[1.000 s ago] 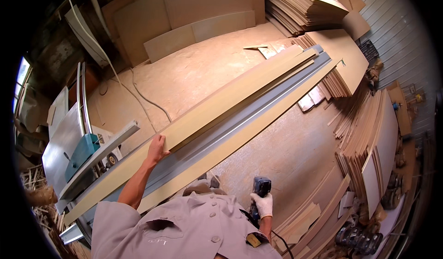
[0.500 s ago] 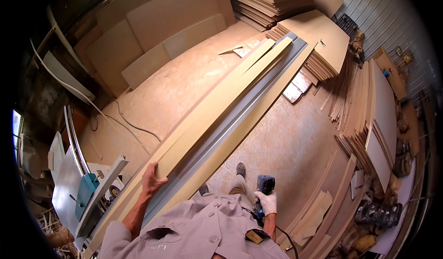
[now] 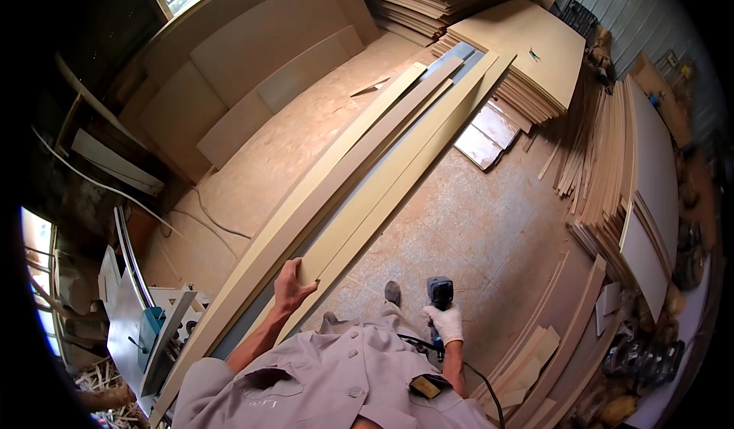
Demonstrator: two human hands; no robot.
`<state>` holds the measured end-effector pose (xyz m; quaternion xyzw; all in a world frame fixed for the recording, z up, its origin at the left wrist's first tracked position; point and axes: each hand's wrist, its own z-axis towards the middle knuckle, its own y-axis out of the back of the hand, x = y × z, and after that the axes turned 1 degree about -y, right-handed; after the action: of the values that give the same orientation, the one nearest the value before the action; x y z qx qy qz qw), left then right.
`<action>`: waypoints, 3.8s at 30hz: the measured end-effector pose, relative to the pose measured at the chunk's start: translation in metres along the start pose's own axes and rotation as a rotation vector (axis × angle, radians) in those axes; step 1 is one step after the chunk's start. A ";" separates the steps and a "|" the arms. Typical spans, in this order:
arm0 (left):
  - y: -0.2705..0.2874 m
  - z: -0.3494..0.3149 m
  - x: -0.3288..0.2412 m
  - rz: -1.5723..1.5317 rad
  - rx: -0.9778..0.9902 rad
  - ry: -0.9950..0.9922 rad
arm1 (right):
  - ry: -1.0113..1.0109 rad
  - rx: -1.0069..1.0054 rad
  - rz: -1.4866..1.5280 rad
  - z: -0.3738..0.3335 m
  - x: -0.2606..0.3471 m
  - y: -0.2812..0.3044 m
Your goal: The person aligns long wooden strips on a metal jig and uses a pneumatic nail gun to fasten them. They repeatedly pick up strips, position them, and drive nails along the length of each piece.
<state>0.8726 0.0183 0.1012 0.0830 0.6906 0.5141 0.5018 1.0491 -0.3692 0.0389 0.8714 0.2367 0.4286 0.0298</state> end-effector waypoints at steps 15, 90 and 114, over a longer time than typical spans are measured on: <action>-0.020 0.038 -0.058 0.031 -0.021 -0.078 | -0.037 -0.016 0.066 0.068 0.003 0.073; -0.054 0.107 -0.076 0.069 0.352 0.100 | -0.120 0.012 0.009 0.075 0.000 0.062; -0.095 0.006 0.040 0.350 0.189 0.137 | -0.116 0.014 0.061 0.082 -0.005 0.064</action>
<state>0.8961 0.0044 0.0015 0.2131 0.7433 0.5310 0.3466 1.1334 -0.4164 -0.0003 0.9018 0.2109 0.3765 0.0244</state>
